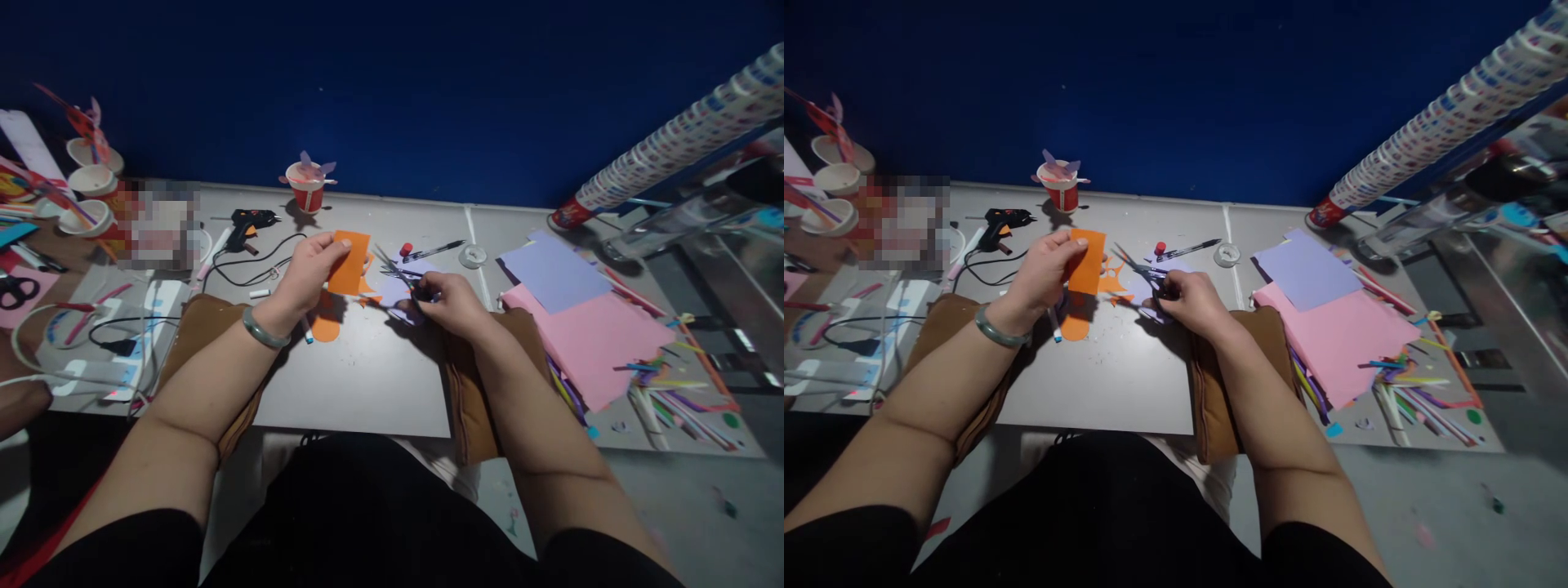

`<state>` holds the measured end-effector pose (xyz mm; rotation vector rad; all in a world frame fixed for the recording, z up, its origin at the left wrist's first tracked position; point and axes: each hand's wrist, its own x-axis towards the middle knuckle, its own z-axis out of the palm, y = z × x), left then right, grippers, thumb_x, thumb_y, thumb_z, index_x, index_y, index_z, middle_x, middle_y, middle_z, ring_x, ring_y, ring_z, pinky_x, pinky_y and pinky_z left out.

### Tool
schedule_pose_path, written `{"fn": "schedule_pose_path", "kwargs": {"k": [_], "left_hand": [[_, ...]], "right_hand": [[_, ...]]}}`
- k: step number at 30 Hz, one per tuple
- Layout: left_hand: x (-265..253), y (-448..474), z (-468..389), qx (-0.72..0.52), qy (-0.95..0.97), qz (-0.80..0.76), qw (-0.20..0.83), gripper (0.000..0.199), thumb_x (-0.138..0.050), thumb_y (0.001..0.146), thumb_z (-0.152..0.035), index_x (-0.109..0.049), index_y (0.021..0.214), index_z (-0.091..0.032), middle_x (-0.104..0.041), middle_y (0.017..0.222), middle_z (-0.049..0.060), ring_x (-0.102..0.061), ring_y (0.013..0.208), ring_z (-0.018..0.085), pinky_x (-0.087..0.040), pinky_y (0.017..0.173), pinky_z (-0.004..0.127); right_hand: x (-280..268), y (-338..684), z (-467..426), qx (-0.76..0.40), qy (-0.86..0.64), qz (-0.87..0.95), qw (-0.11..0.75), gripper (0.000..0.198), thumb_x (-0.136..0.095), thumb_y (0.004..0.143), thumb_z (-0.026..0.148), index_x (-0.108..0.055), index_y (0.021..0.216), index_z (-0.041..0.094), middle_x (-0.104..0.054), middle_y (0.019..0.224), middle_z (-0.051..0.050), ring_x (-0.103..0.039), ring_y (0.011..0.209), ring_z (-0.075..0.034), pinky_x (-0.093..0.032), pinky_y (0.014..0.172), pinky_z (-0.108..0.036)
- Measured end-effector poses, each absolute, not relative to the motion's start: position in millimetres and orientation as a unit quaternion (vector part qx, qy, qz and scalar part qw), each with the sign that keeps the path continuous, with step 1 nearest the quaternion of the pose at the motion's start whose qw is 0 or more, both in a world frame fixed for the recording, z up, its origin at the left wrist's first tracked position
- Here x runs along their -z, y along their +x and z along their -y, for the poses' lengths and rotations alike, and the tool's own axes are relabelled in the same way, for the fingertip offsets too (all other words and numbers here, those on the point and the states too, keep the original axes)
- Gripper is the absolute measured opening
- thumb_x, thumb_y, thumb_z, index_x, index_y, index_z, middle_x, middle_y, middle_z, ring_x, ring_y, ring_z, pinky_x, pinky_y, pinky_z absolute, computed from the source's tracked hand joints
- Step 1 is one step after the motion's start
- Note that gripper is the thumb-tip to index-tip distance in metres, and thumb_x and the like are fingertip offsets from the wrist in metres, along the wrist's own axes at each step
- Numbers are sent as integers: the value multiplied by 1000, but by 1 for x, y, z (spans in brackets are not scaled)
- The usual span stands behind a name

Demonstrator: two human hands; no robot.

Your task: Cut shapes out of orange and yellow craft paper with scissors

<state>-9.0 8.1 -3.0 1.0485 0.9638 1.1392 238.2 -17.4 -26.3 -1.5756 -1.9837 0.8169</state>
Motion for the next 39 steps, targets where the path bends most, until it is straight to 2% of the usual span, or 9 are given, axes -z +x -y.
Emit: {"fn": "schedule_pose_path", "kwargs": {"k": [3,6,16,20,23,26,30,35,39], "left_hand": [[3,-8,-13,-508,405,-427,629,20,-65,77,-29,-60,91,-15,-71,75,5,-72,76,19,-59,74,32],[3,-6,-12,-485,376,-436,658,19,-60,73,-20,-58,92,-15,-71,79,6,-74,80,21,-61,77,35],[-1,4,-3,-426,359,-427,713,31,-53,67,-5,-59,97,-11,-74,90,9,-72,76,18,-60,72,32],[-2,4,-2,-412,359,-434,716,34,-54,68,-5,-60,102,-10,-75,99,12,-73,77,19,-59,70,31],[-1,4,-1,-406,365,-432,717,36,-55,70,-4,-61,105,-9,-75,100,13,-72,77,19,-58,70,31],[1,7,0,-403,363,-427,724,39,-55,71,-4,-62,109,-8,-75,99,12,-72,79,19,-58,75,32],[4,12,5,-390,346,-420,743,36,-54,72,-2,-64,107,-9,-74,92,9,-71,78,17,-57,77,31],[11,16,11,-362,344,-391,774,25,-56,75,-3,-63,97,-11,-72,86,6,-69,73,14,-54,69,24],[16,16,13,-354,341,-376,786,21,-58,76,-4,-64,95,-12,-71,84,6,-68,74,13,-52,68,22]], "right_hand": [[30,236,20,-164,-549,803,168,14,-75,70,27,-67,78,19,-67,73,-4,-58,74,-22,-39,87,-41],[28,232,26,-109,-506,847,119,20,-75,71,24,-71,90,18,-71,84,-9,-60,89,-28,-34,96,-45],[23,231,33,-131,-435,891,22,32,-78,73,25,-72,103,18,-75,97,-11,-60,106,-31,-28,107,-50],[22,233,32,-162,-423,891,36,30,-75,77,32,-73,105,20,-75,99,-10,-62,110,-31,-26,111,-53],[23,232,32,-154,-432,886,69,19,-72,80,29,-73,96,19,-75,92,-9,-64,100,-29,-28,110,-53],[23,230,31,-115,-446,869,178,10,-66,85,29,-70,89,20,-73,79,-6,-64,84,-25,-36,102,-48],[24,224,32,-56,-397,868,295,12,-61,90,30,-67,96,22,-68,75,-4,-60,77,-23,-42,86,-42],[29,211,38,1,-355,898,261,17,-54,94,29,-70,98,25,-70,93,-8,-57,82,-23,-43,77,-39],[32,207,42,2,-384,890,245,22,-51,96,28,-73,95,27,-69,97,-9,-55,84,-23,-43,76,-40]]}}
